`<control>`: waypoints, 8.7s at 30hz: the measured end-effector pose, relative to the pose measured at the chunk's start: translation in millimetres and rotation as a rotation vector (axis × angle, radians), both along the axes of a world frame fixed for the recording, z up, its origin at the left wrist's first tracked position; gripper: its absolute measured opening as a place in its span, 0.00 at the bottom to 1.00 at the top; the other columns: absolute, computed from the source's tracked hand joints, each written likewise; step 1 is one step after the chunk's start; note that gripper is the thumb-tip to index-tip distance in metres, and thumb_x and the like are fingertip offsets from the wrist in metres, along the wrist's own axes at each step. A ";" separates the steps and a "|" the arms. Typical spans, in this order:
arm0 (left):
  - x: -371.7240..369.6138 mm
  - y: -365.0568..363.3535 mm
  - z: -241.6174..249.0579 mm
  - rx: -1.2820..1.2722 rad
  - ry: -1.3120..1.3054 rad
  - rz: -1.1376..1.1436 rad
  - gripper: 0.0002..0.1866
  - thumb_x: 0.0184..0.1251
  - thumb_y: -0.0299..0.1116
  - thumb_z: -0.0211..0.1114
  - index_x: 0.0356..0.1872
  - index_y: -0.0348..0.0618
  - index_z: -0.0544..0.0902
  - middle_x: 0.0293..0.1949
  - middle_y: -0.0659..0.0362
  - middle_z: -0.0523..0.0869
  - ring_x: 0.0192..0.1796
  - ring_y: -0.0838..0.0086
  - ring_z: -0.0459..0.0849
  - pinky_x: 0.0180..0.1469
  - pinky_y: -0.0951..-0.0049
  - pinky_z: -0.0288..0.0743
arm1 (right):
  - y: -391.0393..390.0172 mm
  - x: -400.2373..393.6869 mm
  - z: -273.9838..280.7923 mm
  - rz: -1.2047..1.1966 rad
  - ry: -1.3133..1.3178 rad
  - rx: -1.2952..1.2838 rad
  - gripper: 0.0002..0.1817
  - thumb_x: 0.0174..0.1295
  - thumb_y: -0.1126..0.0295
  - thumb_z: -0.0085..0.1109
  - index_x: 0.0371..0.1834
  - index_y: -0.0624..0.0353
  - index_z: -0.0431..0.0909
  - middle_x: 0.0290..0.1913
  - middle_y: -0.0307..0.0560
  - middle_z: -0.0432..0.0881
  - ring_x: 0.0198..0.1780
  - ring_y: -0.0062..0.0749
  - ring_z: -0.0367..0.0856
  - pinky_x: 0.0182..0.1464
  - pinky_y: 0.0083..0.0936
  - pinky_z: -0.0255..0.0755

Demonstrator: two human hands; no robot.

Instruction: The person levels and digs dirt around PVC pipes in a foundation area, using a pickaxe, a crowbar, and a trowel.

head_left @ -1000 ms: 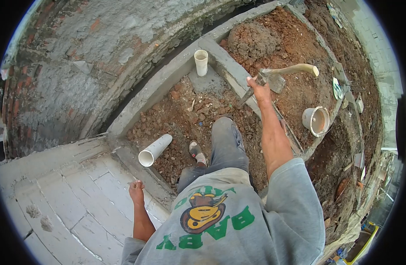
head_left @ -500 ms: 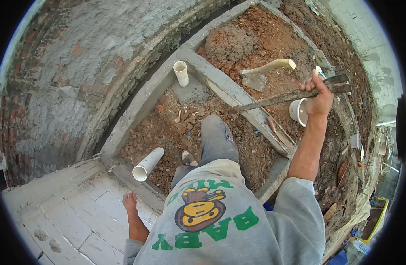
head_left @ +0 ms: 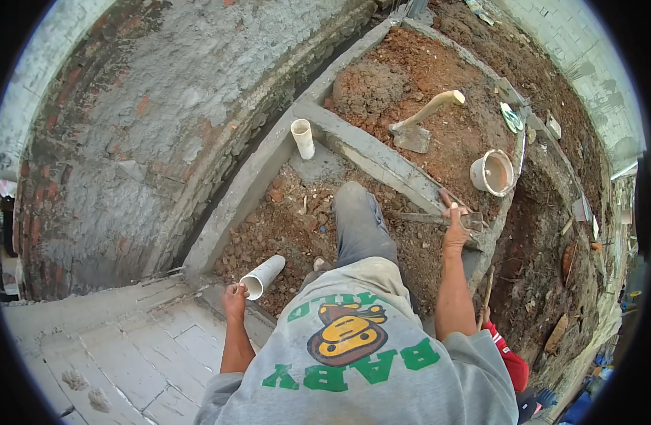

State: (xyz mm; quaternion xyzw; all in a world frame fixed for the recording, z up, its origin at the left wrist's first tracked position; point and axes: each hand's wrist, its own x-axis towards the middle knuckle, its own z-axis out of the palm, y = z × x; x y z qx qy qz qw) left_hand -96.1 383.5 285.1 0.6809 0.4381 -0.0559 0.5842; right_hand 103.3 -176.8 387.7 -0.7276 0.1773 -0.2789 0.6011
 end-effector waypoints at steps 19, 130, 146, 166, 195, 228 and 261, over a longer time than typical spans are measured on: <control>-43.3 17.2 -1.1 -0.144 0.129 0.163 0.10 0.64 0.32 0.62 0.35 0.34 0.78 0.27 0.59 0.82 0.26 0.78 0.79 0.31 0.79 0.74 | 34.3 54.7 -9.3 0.047 0.253 0.052 0.15 0.61 0.63 0.58 0.20 0.60 0.74 0.24 0.36 0.76 0.30 0.24 0.70 0.42 0.26 0.64; -76.2 -60.2 -64.2 -0.184 0.197 -0.044 0.14 0.60 0.39 0.64 0.33 0.36 0.80 0.27 0.59 0.83 0.26 0.78 0.78 0.32 0.75 0.72 | 11.3 -35.6 -0.3 0.338 0.265 -0.109 0.12 0.66 0.60 0.54 0.31 0.56 0.73 0.33 0.32 0.74 0.38 0.20 0.69 0.45 0.22 0.64; -21.1 -41.9 -24.1 -0.095 0.199 -0.163 0.17 0.58 0.44 0.65 0.37 0.38 0.81 0.25 0.62 0.81 0.27 0.78 0.76 0.32 0.73 0.71 | 31.9 -37.1 -8.0 0.426 0.282 -0.199 0.13 0.67 0.64 0.51 0.29 0.61 0.70 0.66 0.51 0.66 0.67 0.40 0.62 0.68 0.35 0.51; -67.9 -13.3 -9.9 0.057 0.094 -0.325 0.13 0.61 0.40 0.62 0.34 0.39 0.80 0.26 0.62 0.81 0.31 0.78 0.78 0.36 0.75 0.72 | 11.4 -69.1 -24.1 0.367 0.257 -0.198 0.14 0.68 0.59 0.50 0.38 0.59 0.75 0.37 0.35 0.70 0.40 0.21 0.66 0.52 0.21 0.59; -49.5 185.0 89.0 0.174 0.120 -0.319 0.15 0.62 0.40 0.62 0.39 0.36 0.79 0.32 0.59 0.83 0.33 0.77 0.81 0.39 0.77 0.72 | 112.5 -102.8 -23.4 0.011 0.493 -0.119 0.12 0.62 0.60 0.57 0.39 0.56 0.79 0.40 0.33 0.76 0.43 0.22 0.69 0.51 0.24 0.62; 206.2 -113.1 107.6 0.431 -0.270 -1.577 0.40 0.48 0.43 0.72 0.63 0.44 0.65 0.60 0.47 0.71 0.65 0.57 0.66 0.67 0.59 0.58 | 143.1 -110.1 255.5 0.351 -0.415 0.112 0.17 0.71 0.58 0.39 0.25 0.54 0.64 0.24 0.36 0.64 0.30 0.25 0.64 0.47 0.32 0.64; 254.4 -25.7 -284.4 0.804 0.083 -1.802 0.33 0.56 0.39 0.66 0.64 0.49 0.65 0.64 0.53 0.66 0.69 0.61 0.60 0.72 0.54 0.46 | 297.9 -140.2 -311.7 -0.552 -0.251 0.892 0.10 0.62 0.69 0.47 0.23 0.54 0.62 0.18 0.37 0.63 0.26 0.30 0.68 0.47 0.39 0.67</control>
